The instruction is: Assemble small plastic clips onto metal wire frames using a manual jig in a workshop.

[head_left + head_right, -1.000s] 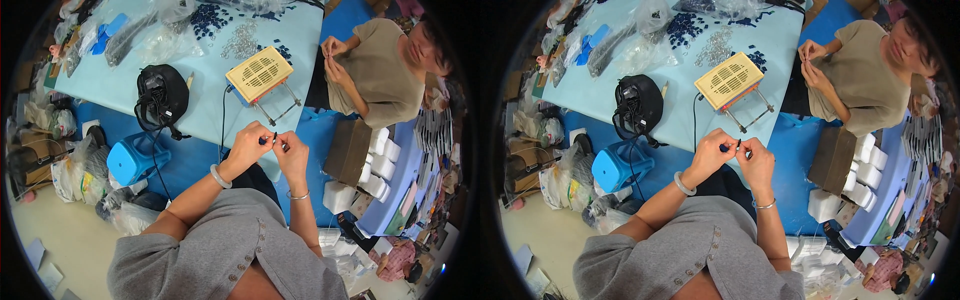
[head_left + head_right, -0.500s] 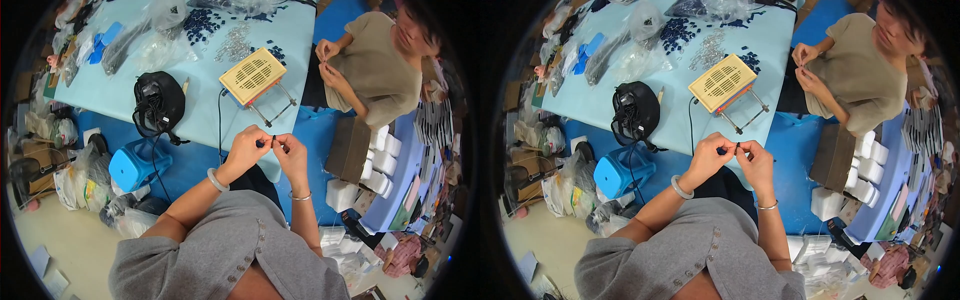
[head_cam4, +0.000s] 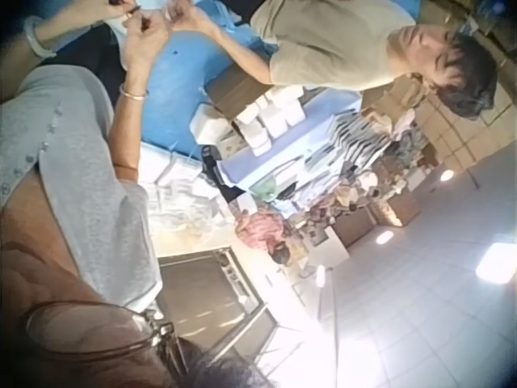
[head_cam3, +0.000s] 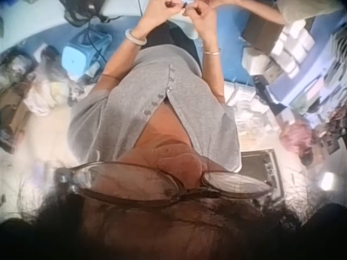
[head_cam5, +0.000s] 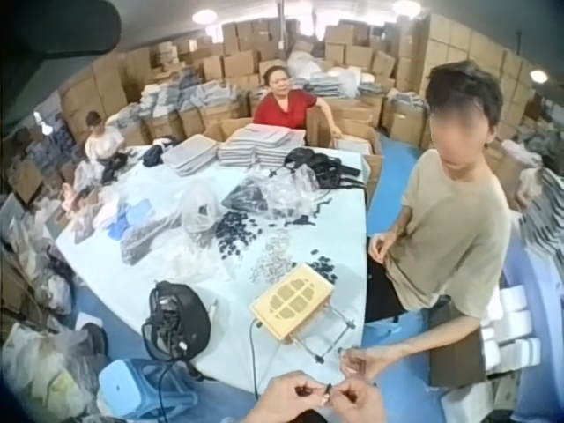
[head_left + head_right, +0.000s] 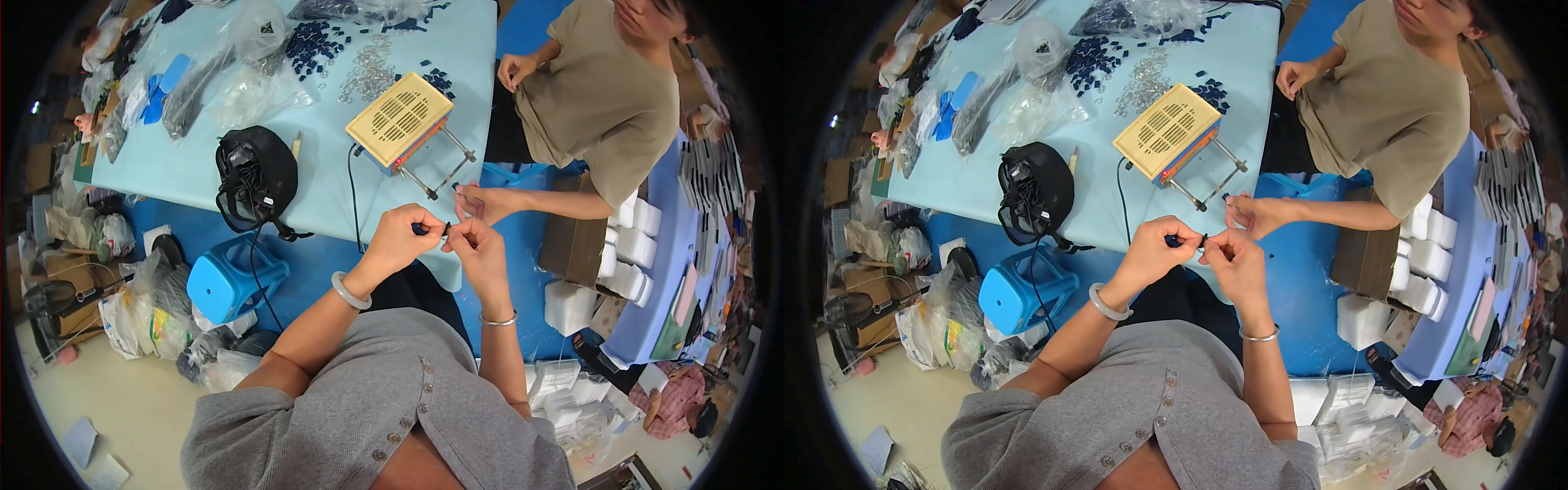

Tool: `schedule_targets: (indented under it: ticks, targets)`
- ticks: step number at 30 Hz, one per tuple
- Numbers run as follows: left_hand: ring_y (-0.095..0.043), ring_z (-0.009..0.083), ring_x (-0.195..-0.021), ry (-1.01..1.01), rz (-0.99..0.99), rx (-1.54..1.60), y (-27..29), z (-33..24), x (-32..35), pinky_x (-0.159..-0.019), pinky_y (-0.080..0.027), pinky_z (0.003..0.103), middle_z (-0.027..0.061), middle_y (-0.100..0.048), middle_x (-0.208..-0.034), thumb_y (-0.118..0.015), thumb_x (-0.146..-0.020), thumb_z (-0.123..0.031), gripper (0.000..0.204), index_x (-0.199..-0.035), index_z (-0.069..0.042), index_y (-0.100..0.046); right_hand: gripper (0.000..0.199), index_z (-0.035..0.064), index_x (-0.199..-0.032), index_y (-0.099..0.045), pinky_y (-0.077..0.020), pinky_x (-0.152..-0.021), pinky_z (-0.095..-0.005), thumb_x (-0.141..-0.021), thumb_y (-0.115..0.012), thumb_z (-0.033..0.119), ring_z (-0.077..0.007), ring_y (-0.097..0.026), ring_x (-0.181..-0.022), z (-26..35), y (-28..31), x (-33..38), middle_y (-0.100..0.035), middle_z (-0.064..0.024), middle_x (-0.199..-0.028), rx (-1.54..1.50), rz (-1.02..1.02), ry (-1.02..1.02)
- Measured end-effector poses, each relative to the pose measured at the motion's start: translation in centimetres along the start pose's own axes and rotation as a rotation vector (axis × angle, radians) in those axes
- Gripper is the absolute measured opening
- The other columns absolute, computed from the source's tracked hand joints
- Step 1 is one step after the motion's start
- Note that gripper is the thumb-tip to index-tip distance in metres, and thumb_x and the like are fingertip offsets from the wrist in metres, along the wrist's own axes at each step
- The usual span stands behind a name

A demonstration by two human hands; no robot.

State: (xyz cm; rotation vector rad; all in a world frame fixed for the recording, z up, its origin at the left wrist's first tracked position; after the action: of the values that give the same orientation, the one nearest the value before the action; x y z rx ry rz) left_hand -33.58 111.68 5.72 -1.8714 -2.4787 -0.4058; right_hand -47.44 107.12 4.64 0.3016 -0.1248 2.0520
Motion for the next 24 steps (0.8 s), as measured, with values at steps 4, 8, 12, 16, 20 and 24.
schedule_targets:
  ticks: [4, 8, 12, 16, 20, 24]
  targets:
    - [-0.06, 0.0118, -0.067, 0.11, 0.082, 0.131, -0.3, 0.3, 0.1, -0.062, -0.048, 0.025, 0.0084, -0.064, -0.076, -0.066, -0.075, -0.012, 0.014, -0.081, 0.001, -0.068, 0.009, 0.0025, -0.083, -0.059, -0.0309, -0.045, -0.0168, -0.086, -0.058, 0.011, -0.0006, -0.042, -0.053, 1.5, 0.3, 0.5, -0.061, -0.0002, -0.07, -0.062, 0.093, -0.044]
    - [-0.06, 0.0114, -0.067, 0.118, 0.09, 0.137, -0.3, -0.4, 0.4, -0.062, -0.047, 0.025, 0.0078, -0.064, -0.075, -0.067, -0.076, -0.012, 0.015, -0.081, 0.001, -0.068, 0.01, 0.0038, -0.083, -0.06, -0.027, -0.044, -0.0164, -0.086, -0.057, 0.013, 0.0003, -0.037, -0.051, 1.9, 0.5, 0.9, -0.062, -0.0016, -0.069, -0.128, 0.117, -0.183]
    - [-0.06, 0.0109, -0.067, 0.107, 0.087, 0.135, -0.3, -0.6, 0.5, -0.062, -0.047, 0.025, 0.0076, -0.064, -0.074, -0.068, -0.076, -0.013, 0.016, -0.08, 0.002, -0.067, 0.01, 0.0035, -0.083, -0.06, -0.027, -0.044, -0.0164, -0.085, -0.057, 0.013, 0.0005, -0.036, -0.05, 1.5, 0.6, 1.1, -0.063, -0.0023, -0.069, -0.186, 0.14, -0.23]
    - [-0.06, 0.0116, -0.067, 0.11, 0.082, 0.123, -0.3, -1.0, 0.7, -0.061, -0.047, 0.025, 0.0083, -0.064, -0.074, -0.068, -0.076, -0.013, 0.015, -0.079, 0.001, -0.067, 0.01, 0.004, -0.083, -0.06, -0.0236, -0.042, -0.0169, -0.085, -0.057, 0.014, 0.0005, -0.032, -0.048, 1.6, 0.6, 1.2, -0.062, -0.0022, -0.068, -0.208, 0.136, -0.222]
    - [-0.06, 0.0126, -0.066, 0.068, 0.065, 0.058, -0.2, -1.8, 0.9, -0.061, -0.047, 0.025, 0.0084, -0.063, -0.073, -0.067, -0.075, -0.012, 0.014, -0.079, 0.001, -0.067, 0.008, 0.0018, -0.084, -0.059, -0.0356, -0.049, -0.0157, -0.084, -0.059, 0.009, -0.0024, -0.049, -0.056, 2.2, 0.4, 1.3, -0.063, -0.0025, -0.071, -0.208, 0.137, -0.215]
    - [-0.059, 0.013, -0.064, -0.053, 0.033, -0.029, -0.3, -2.9, 1.2, -0.06, -0.047, 0.025, 0.0075, -0.061, -0.073, -0.067, -0.075, -0.01, 0.01, -0.08, -0.001, -0.067, 0.006, -0.0011, -0.084, -0.059, -0.0456, -0.063, -0.0175, -0.082, -0.061, 0.004, -0.0093, -0.062, -0.074, 1.9, 0.7, 1.3, -0.063, -0.003, -0.076, -0.19, 0.101, -0.129]
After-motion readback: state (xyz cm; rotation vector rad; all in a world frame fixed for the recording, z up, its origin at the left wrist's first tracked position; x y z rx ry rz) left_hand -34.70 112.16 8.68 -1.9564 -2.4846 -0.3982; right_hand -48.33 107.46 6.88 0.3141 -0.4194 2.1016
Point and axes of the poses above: each hand's wrist, its own x-axis away from the middle knuckle, its own y-axis out of the back of the hand, z = x × y, the point moved 6 cm from there along -x, towards the middle knuckle
